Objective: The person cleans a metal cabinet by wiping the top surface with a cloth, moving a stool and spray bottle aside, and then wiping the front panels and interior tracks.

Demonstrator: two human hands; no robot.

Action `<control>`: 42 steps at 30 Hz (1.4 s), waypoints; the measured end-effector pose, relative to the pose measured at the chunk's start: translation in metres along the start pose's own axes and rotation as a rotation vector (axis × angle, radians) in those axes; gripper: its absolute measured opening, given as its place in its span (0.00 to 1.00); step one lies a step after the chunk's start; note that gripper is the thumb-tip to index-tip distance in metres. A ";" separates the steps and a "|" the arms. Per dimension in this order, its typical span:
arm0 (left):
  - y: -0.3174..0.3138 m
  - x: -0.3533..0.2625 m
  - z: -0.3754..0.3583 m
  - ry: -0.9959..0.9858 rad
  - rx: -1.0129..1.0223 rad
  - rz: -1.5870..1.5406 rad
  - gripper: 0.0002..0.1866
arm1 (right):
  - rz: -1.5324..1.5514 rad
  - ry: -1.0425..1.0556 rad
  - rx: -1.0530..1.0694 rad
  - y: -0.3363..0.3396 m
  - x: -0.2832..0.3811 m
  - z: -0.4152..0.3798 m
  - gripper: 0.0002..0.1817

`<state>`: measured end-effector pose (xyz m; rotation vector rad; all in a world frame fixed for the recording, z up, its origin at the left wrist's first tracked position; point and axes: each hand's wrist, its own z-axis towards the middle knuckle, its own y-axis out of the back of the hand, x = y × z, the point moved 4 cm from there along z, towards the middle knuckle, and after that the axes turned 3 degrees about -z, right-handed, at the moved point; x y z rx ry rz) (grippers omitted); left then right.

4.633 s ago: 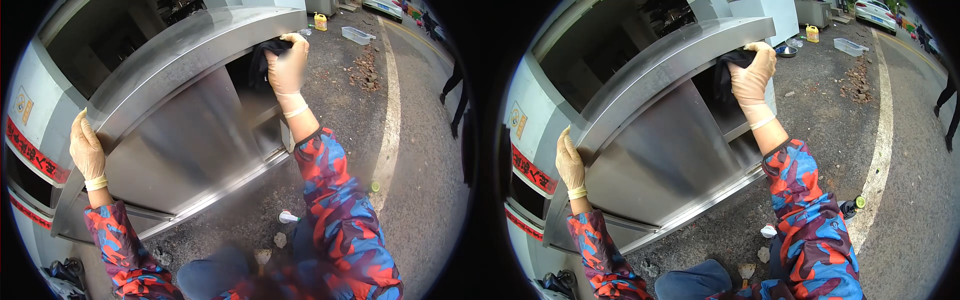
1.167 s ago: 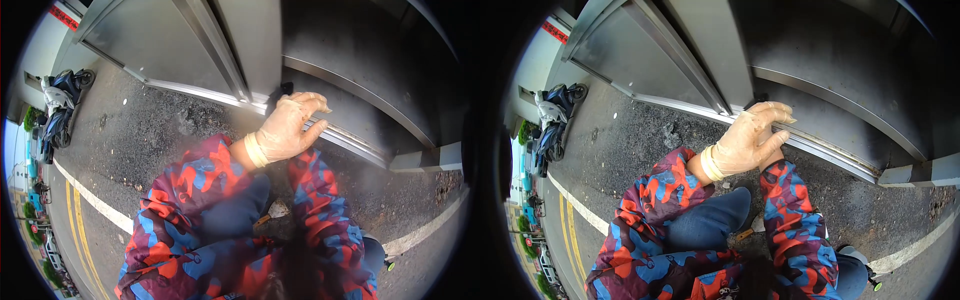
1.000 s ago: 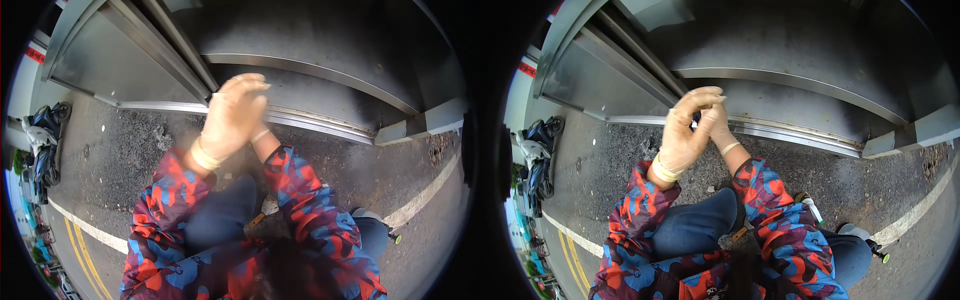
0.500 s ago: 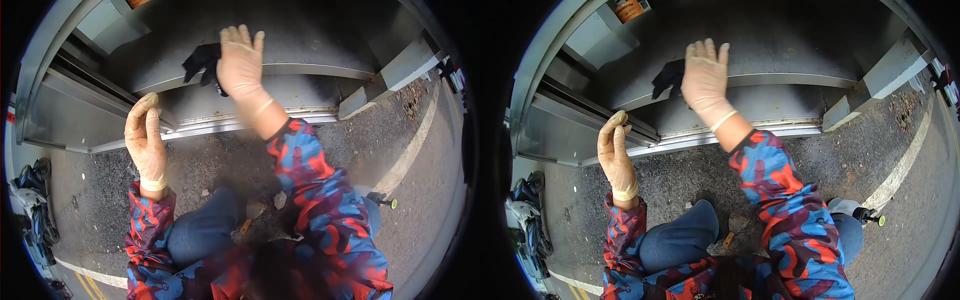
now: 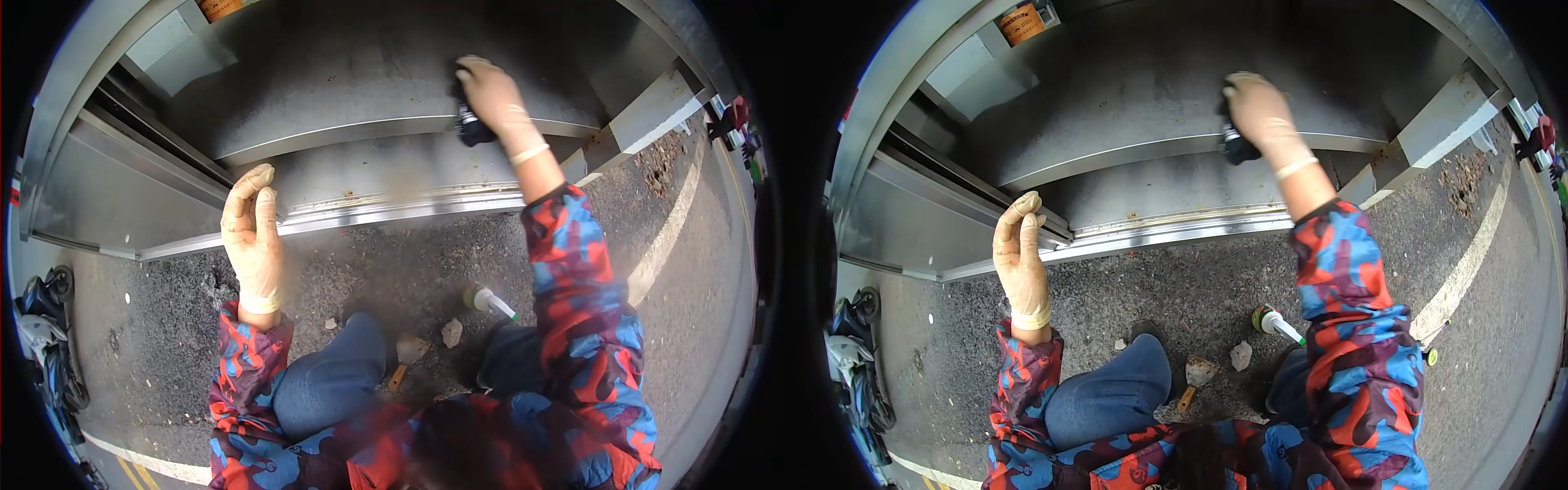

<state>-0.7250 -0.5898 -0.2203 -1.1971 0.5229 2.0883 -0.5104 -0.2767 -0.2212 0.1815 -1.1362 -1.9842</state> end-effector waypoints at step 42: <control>-0.143 -0.075 -0.097 0.776 0.665 -0.366 0.15 | 0.814 -0.243 0.251 0.276 -0.014 -0.235 0.21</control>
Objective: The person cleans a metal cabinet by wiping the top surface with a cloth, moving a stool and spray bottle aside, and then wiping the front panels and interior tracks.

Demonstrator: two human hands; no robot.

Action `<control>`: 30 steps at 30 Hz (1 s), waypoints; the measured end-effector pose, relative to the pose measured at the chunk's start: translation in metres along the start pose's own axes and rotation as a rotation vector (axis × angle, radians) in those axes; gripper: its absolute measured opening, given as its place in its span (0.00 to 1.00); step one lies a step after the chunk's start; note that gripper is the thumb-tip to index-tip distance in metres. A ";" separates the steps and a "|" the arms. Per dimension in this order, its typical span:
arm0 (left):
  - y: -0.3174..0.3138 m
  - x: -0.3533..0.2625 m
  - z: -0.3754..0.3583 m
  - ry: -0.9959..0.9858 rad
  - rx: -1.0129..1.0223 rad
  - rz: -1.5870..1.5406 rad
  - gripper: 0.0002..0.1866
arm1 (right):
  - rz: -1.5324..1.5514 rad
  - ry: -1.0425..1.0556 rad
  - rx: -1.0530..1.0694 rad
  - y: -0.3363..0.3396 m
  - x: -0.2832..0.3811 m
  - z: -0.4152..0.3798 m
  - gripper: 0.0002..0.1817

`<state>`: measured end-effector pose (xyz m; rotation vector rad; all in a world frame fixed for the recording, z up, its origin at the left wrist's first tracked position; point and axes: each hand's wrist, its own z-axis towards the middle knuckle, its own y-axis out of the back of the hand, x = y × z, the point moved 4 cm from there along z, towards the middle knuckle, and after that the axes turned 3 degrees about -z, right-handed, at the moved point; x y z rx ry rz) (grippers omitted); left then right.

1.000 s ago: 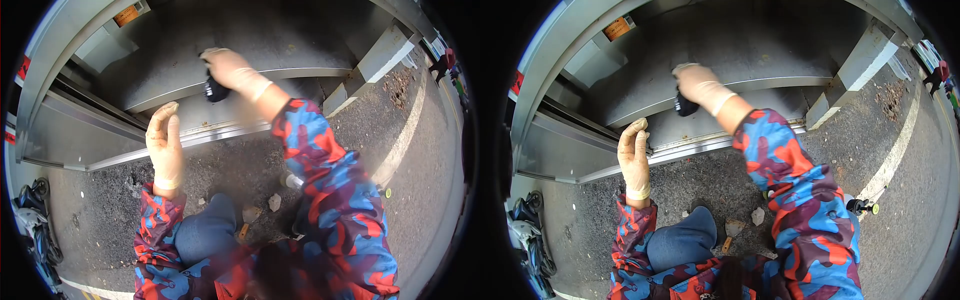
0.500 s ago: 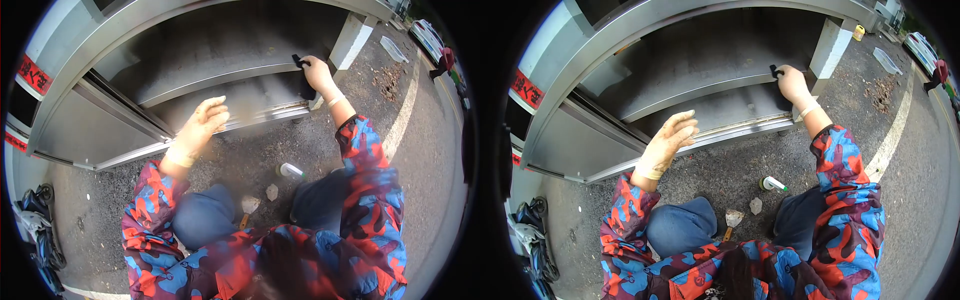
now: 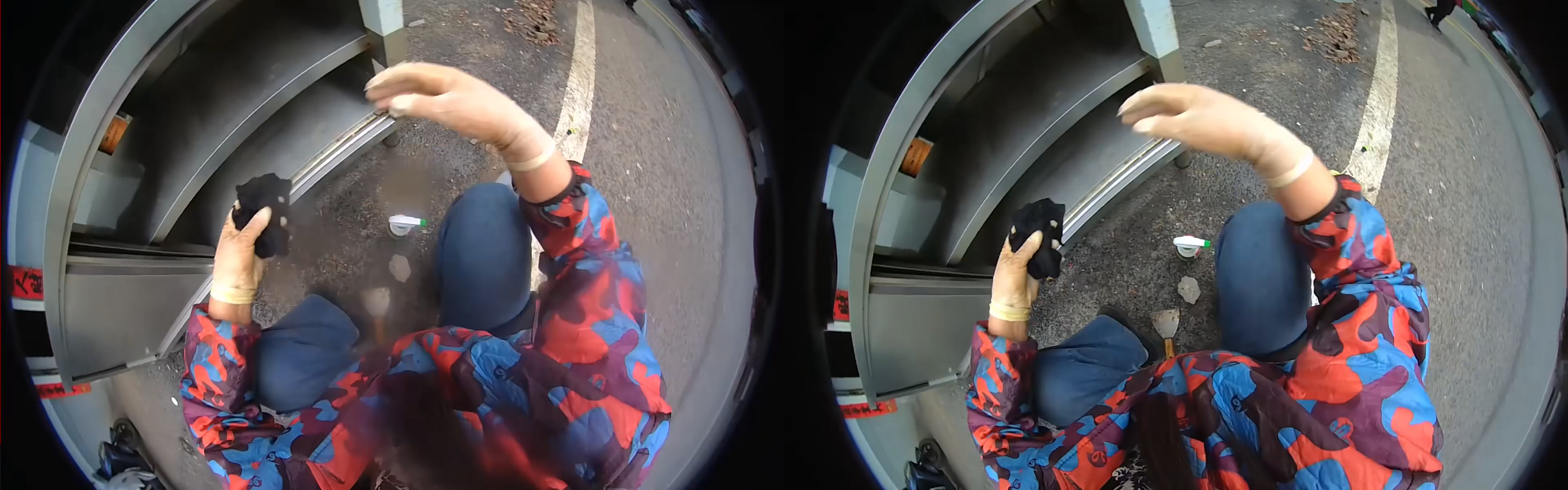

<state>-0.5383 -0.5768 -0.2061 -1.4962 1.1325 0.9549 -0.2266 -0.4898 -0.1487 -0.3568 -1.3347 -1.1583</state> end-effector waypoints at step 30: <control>0.108 0.065 0.030 0.166 -0.308 -0.100 0.14 | -0.188 -1.019 -1.235 0.010 -0.371 -0.311 0.22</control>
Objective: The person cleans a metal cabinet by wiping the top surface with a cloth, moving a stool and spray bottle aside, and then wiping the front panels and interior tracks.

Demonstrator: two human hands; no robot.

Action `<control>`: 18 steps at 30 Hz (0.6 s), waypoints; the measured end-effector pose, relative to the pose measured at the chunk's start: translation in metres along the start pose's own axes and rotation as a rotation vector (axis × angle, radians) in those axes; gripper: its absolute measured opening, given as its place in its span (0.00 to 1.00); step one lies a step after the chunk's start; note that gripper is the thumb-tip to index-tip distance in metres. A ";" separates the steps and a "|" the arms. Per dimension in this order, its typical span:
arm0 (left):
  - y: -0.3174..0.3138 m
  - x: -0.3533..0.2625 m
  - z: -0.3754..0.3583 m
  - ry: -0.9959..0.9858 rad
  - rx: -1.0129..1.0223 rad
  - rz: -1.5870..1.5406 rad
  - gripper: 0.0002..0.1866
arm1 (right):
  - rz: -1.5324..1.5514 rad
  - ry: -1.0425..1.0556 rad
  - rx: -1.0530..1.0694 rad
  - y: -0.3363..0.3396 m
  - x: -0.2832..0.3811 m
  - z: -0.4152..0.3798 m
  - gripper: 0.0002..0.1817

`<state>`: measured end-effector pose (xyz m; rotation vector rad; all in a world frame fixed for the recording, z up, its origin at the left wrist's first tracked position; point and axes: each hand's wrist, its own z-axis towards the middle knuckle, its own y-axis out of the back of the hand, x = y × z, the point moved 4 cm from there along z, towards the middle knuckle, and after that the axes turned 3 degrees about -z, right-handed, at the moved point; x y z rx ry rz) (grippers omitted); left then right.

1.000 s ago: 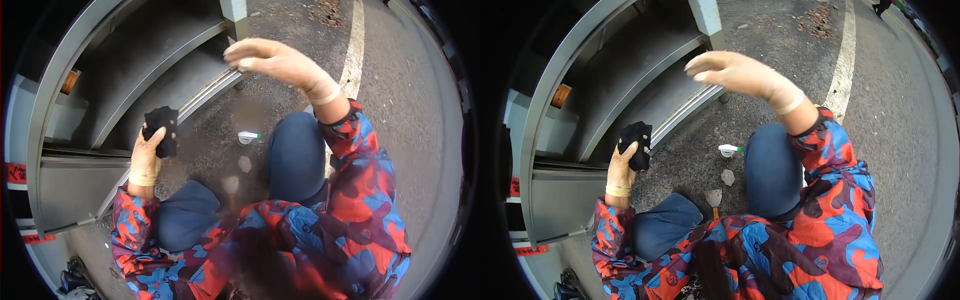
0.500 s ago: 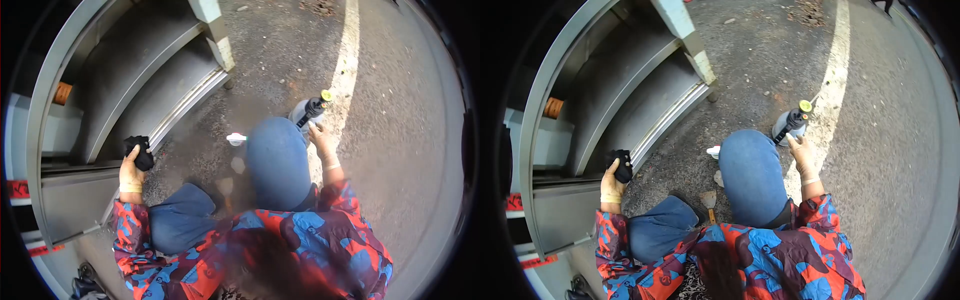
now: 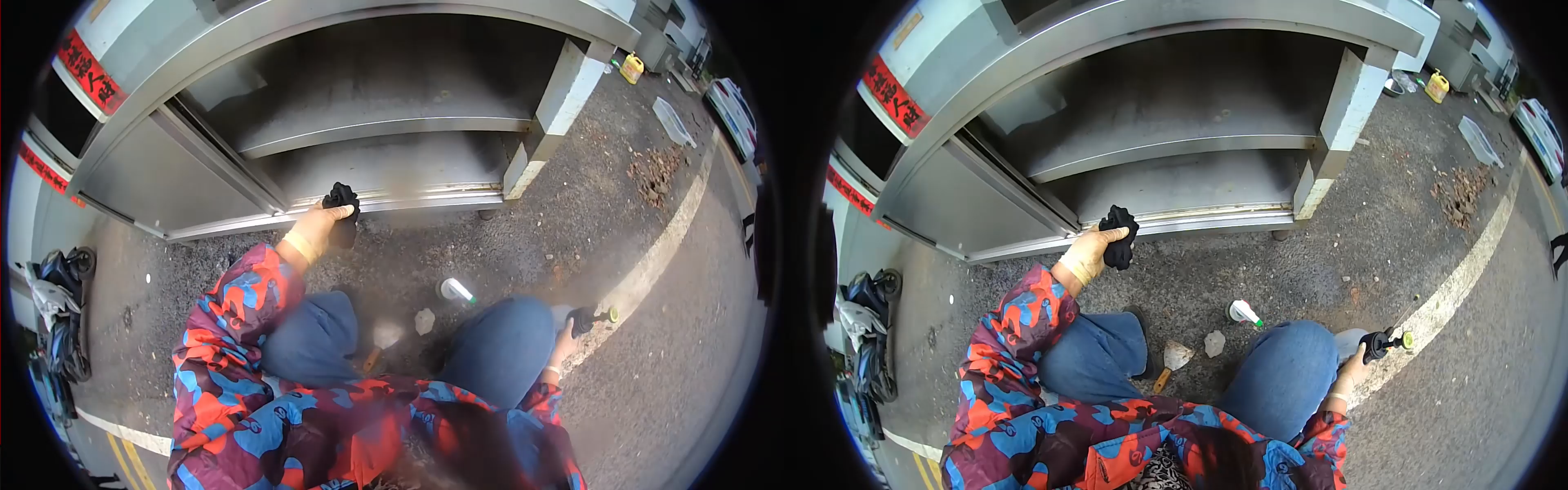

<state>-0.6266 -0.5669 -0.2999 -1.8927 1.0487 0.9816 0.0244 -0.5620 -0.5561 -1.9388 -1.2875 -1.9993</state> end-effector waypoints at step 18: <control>-0.012 -0.013 -0.004 -0.081 -0.104 0.036 0.14 | -0.005 0.518 0.953 0.083 0.354 -0.100 0.32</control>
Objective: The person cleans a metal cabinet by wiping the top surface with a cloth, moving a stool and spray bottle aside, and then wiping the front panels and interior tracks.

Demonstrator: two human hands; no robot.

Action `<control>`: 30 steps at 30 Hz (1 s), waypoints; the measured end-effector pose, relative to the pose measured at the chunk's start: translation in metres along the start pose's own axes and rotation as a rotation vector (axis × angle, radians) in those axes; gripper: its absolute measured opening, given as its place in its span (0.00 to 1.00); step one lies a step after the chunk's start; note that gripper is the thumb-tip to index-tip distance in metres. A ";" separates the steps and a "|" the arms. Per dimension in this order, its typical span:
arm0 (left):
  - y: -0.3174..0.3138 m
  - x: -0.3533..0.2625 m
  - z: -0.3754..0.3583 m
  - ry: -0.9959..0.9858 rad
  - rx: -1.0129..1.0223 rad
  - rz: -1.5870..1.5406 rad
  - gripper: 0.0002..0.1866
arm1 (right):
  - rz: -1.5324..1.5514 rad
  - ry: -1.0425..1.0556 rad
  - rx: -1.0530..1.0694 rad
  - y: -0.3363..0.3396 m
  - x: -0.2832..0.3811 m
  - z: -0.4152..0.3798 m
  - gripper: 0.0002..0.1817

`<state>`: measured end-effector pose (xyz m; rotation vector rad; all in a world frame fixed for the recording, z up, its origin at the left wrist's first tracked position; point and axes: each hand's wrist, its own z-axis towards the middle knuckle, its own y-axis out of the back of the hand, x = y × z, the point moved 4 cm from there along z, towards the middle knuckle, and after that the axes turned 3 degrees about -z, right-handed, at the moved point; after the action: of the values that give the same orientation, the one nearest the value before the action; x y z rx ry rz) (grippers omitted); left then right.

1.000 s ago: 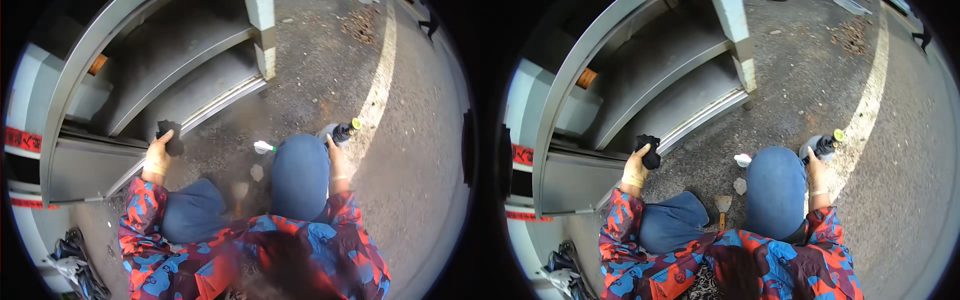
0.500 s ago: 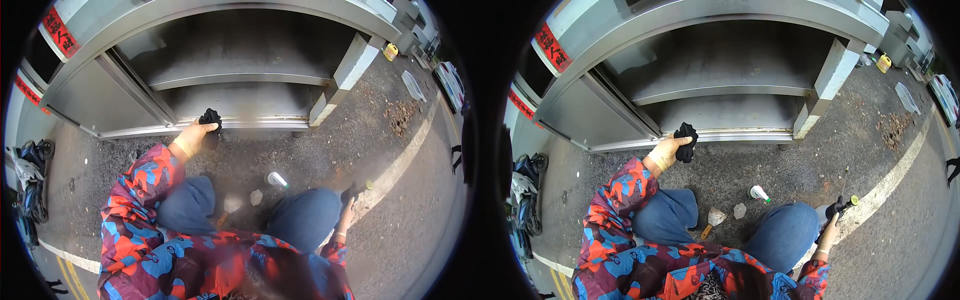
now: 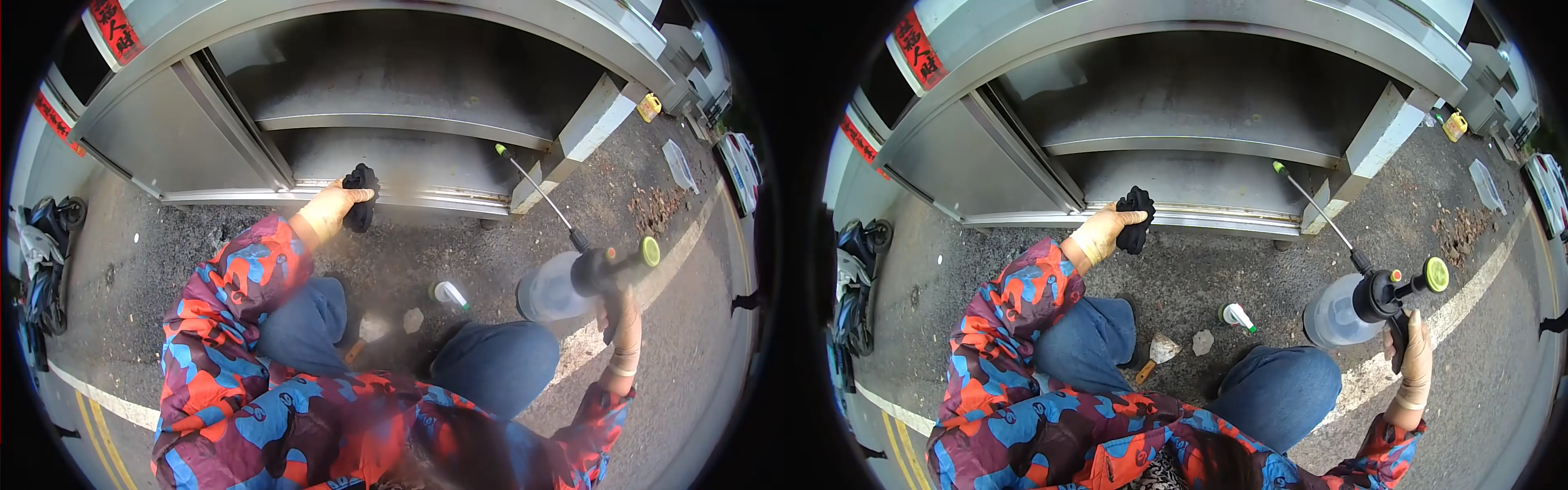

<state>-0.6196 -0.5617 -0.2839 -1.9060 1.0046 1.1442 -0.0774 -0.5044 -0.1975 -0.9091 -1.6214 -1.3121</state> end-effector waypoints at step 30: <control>0.013 -0.003 0.004 -0.004 0.070 -0.039 0.15 | -0.011 0.121 0.032 -0.028 0.087 0.033 0.32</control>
<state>-0.6331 -0.5634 -0.2852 -1.8591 0.9879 1.0761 -0.1419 -0.4745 -0.1315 -0.7874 -1.5513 -1.3189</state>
